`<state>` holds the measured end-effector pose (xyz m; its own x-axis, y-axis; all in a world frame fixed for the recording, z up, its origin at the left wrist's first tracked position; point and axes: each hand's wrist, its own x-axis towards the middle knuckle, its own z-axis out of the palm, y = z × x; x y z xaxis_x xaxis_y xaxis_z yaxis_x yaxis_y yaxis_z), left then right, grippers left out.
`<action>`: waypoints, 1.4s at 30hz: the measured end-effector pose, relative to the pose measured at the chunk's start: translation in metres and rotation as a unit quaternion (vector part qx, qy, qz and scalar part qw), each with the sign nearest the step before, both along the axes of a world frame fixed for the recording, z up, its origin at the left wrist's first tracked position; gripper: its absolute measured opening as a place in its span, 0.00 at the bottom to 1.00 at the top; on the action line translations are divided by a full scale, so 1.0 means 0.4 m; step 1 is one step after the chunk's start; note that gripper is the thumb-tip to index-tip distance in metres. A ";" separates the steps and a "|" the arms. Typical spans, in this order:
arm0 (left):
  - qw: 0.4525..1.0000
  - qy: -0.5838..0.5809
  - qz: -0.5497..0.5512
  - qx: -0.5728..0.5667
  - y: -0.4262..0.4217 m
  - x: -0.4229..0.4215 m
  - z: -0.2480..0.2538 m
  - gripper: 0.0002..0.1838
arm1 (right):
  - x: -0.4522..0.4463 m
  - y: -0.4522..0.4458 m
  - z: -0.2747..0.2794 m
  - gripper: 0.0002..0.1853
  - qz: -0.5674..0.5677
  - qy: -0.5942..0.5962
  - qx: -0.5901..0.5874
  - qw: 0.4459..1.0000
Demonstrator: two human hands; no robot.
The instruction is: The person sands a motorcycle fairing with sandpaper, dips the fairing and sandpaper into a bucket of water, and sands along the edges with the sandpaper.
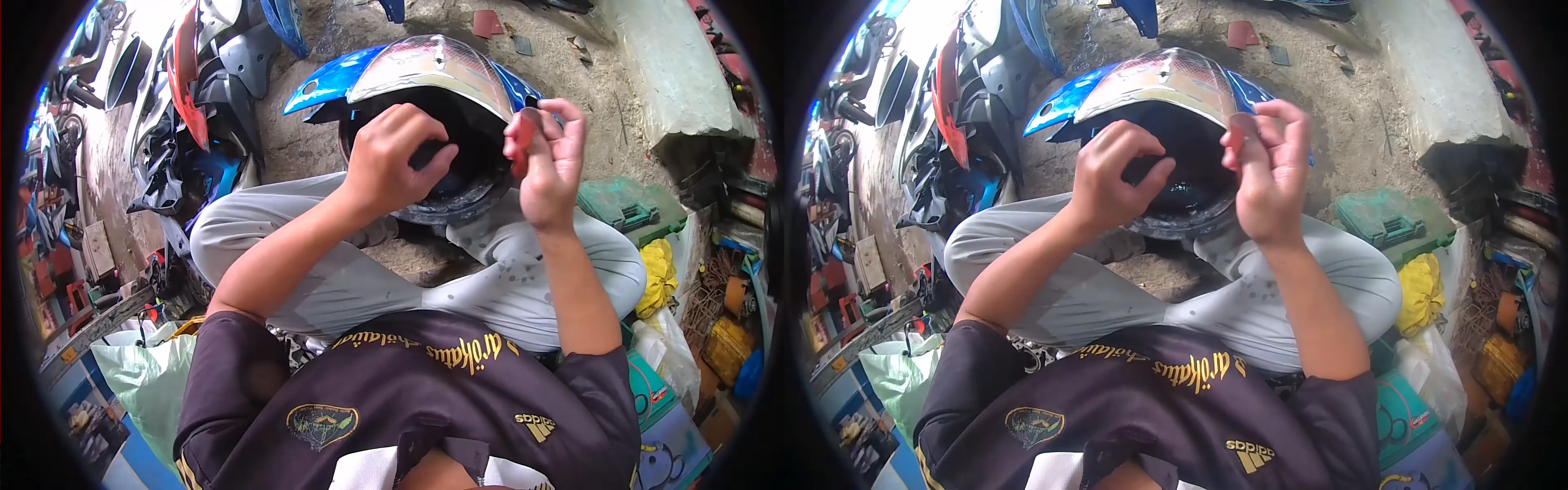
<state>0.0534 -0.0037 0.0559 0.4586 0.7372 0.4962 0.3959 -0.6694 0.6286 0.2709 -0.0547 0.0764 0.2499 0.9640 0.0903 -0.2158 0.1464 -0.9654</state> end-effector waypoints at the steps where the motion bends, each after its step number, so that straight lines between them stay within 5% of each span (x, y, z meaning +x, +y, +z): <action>1: 0.990 -0.001 0.030 -0.139 0.002 0.003 0.013 0.12 | 0.009 0.008 0.002 0.03 -0.013 0.000 0.018 1.000; 3: 0.910 -0.005 0.090 -0.405 0.003 0.012 0.036 0.19 | 0.033 0.028 0.008 0.08 -0.051 -0.093 -0.016 0.994; 5: 0.826 -0.114 0.075 -0.547 0.015 0.038 0.034 0.32 | 0.091 0.046 -0.004 0.11 -0.055 -0.194 -0.043 0.979; 10: 0.826 -0.239 0.111 -0.498 0.041 0.120 -0.004 0.24 | 0.131 0.061 0.009 0.10 -0.111 -0.140 -0.036 0.983; 19: 0.779 -0.333 0.145 -0.511 0.054 -0.017 -0.024 0.11 | 0.167 0.039 0.022 0.04 -0.062 -0.249 -0.075 0.964; 27: 0.815 -0.287 0.126 -0.486 0.007 -0.025 -0.017 0.07 | 0.113 0.035 -0.040 0.06 0.031 -0.260 -0.101 0.960; 30: 0.804 -0.296 0.137 -0.497 -0.021 0.016 -0.022 0.10 | 0.108 0.034 -0.080 0.12 0.068 -0.252 -0.199 0.945; 34: 0.868 -0.245 0.126 -0.413 -0.033 0.023 -0.068 0.10 | 0.111 0.051 -0.217 0.28 0.089 -0.263 -0.290 0.916; 36: 0.857 -0.286 0.069 -0.422 -0.020 0.014 -0.042 0.10 | 0.104 0.052 -0.225 0.35 0.107 -0.263 -0.329 0.901; 39: 0.810 -0.370 0.015 -0.454 -0.006 0.007 0.004 0.08 | 0.094 0.064 -0.169 0.37 0.137 -0.071 -0.391 0.907; 42: 0.772 -0.416 -0.039 -0.479 0.030 -0.003 0.014 0.07 | 0.070 0.055 -0.129 0.39 0.127 -0.005 -0.325 0.937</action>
